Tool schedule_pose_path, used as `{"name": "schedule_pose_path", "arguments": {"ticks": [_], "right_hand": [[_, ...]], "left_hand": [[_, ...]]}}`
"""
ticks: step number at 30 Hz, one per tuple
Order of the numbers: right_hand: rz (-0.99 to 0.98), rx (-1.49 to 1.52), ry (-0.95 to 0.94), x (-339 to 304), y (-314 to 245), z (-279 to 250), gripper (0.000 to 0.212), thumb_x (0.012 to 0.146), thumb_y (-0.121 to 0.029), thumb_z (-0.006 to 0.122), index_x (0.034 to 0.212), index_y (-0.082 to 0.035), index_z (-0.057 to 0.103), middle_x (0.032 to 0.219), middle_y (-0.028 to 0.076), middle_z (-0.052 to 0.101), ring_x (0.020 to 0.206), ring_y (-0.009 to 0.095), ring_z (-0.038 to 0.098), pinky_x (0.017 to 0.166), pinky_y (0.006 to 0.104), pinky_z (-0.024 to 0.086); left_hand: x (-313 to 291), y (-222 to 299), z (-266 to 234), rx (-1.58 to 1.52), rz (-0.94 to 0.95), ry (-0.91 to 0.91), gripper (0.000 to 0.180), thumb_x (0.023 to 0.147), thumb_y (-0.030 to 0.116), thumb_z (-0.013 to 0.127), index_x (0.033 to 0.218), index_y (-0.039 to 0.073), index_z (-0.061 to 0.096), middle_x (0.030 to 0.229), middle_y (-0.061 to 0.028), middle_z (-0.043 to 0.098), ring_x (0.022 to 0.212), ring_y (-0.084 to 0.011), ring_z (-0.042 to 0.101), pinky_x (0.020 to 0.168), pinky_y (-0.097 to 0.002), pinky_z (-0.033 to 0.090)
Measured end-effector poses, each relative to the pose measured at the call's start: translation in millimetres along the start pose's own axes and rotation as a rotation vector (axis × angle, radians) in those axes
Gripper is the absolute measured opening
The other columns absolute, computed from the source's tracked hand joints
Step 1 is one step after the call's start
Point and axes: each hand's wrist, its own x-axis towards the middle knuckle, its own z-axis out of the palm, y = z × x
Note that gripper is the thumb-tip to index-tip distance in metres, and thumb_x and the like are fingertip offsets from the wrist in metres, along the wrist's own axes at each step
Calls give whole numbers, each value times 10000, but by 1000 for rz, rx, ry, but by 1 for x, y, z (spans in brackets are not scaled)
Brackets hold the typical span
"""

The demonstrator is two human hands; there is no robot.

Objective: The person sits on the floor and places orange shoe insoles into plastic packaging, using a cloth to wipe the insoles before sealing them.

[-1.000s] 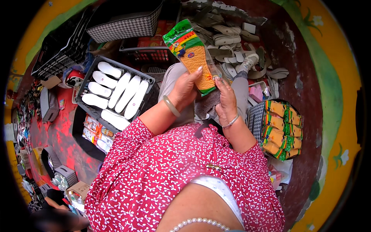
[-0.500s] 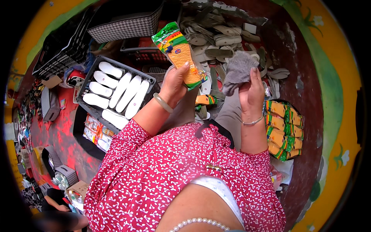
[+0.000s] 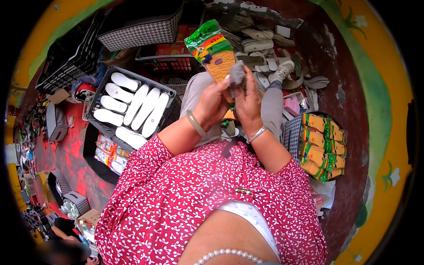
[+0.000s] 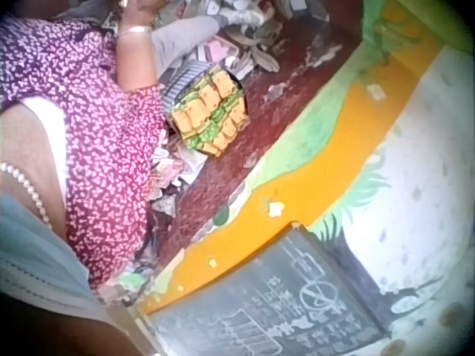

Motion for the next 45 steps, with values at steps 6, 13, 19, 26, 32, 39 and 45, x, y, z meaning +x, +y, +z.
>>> {"name": "schedule_pose_path", "arguments": {"ticks": [6,13,19,26,32,39,45], "right_hand": [[814,1152,-3,17,29,-35,383,951,-324,449,1196,-34,503,1115,93,586,979,234,586,830,345,489],[763,1277,-120,11,11,-44,359,912,-265,535,1198,-51,501,1087,72,591,978,194,579,877,346,471],[740,1050,-211,7,2,-30,327,827,-43,650,1131,-51,530,998,19,616,897,122,590,804,267,480],[579,887,-130,-1,8,-13,275,849,-99,640,1103,-43,551,978,21,620,869,110,585,793,260,473],[285,364,-81,-4,14,-10,342,881,-222,613,1144,-18,535,988,30,626,871,104,577,786,258,466],[171,8,-30,0,-4,-16,294,885,-217,603,1093,-11,578,922,51,660,807,116,602,740,268,487],[330,431,-81,4,-6,-19,232,870,-164,626,1032,-1,600,883,38,651,771,90,586,701,240,483]], "left_hand": [[-4,12,7,33,-55,-137,349,942,221,461,1220,13,440,1127,-128,560,1040,-235,559,941,-385,433],[-1,20,-5,249,10,-53,312,927,197,513,1178,12,497,1083,-86,590,979,-181,585,876,-339,467],[0,14,-4,484,43,-7,286,933,213,520,1132,11,550,1021,-42,615,868,-109,593,756,-254,482],[3,-6,-13,389,176,56,278,945,238,501,1100,16,564,977,-21,614,808,-76,576,706,-230,473],[7,-8,-18,423,194,95,266,944,229,508,1082,10,569,944,-15,614,781,-69,571,679,-221,473],[5,-10,-7,356,285,145,230,932,201,531,1047,7,577,918,-13,616,748,-69,576,645,-220,477],[-3,-1,8,260,263,110,236,935,182,519,1081,0,552,932,-33,612,778,-94,591,673,-237,494]]}}
